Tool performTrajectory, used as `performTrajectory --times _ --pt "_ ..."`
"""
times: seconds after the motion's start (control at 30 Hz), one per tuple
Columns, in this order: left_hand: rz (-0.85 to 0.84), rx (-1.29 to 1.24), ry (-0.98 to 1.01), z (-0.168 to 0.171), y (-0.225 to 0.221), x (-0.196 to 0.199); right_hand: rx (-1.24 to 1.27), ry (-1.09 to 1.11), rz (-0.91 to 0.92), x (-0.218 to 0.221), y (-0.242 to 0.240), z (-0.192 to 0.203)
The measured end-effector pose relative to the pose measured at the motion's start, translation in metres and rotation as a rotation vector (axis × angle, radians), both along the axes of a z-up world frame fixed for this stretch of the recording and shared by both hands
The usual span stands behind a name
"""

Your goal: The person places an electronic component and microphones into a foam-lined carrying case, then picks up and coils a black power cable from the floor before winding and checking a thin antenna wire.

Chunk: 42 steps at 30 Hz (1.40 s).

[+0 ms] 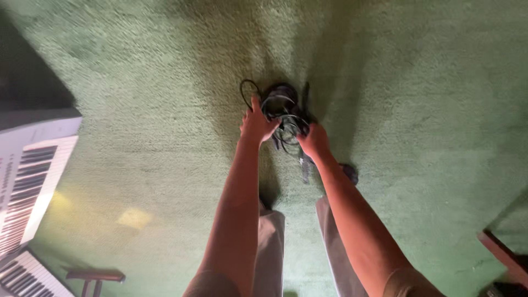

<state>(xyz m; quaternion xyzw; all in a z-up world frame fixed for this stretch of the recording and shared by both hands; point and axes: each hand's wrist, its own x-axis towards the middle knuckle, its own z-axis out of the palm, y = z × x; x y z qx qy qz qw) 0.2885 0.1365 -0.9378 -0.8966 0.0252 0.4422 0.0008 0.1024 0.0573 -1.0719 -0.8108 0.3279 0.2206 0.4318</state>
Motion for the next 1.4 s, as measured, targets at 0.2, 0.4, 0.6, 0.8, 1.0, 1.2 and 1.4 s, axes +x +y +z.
performTrajectory --times 0.2,0.4,0.6,0.8,1.0,1.2,1.4 --pt "0.128 -0.079 -0.056 -0.052 0.021 -0.017 0.266 -0.106 -0.296 0.035 0.012 0.015" --pt "0.014 -0.185 -0.034 -0.081 0.040 -0.020 0.719 -0.043 -0.383 0.047 0.003 0.035" --pt "0.408 -0.451 0.106 -0.048 0.033 -0.030 1.105 0.133 -0.638 0.043 -0.009 0.082" --pt "0.488 -0.598 0.061 0.013 0.025 -0.057 1.268 -0.048 -0.777 0.025 -0.031 0.150" --pt "0.598 -0.708 0.148 0.144 0.006 -0.111 1.306 -0.072 -0.831 -0.028 -0.047 0.246" --pt "0.330 -0.875 0.107 0.303 -0.013 -0.162 1.019 -0.023 -0.669 -0.097 -0.075 0.395" --pt "0.281 -0.747 -0.068 0.478 -0.062 -0.197 1.067 -0.173 -0.763 -0.120 -0.109 0.559"
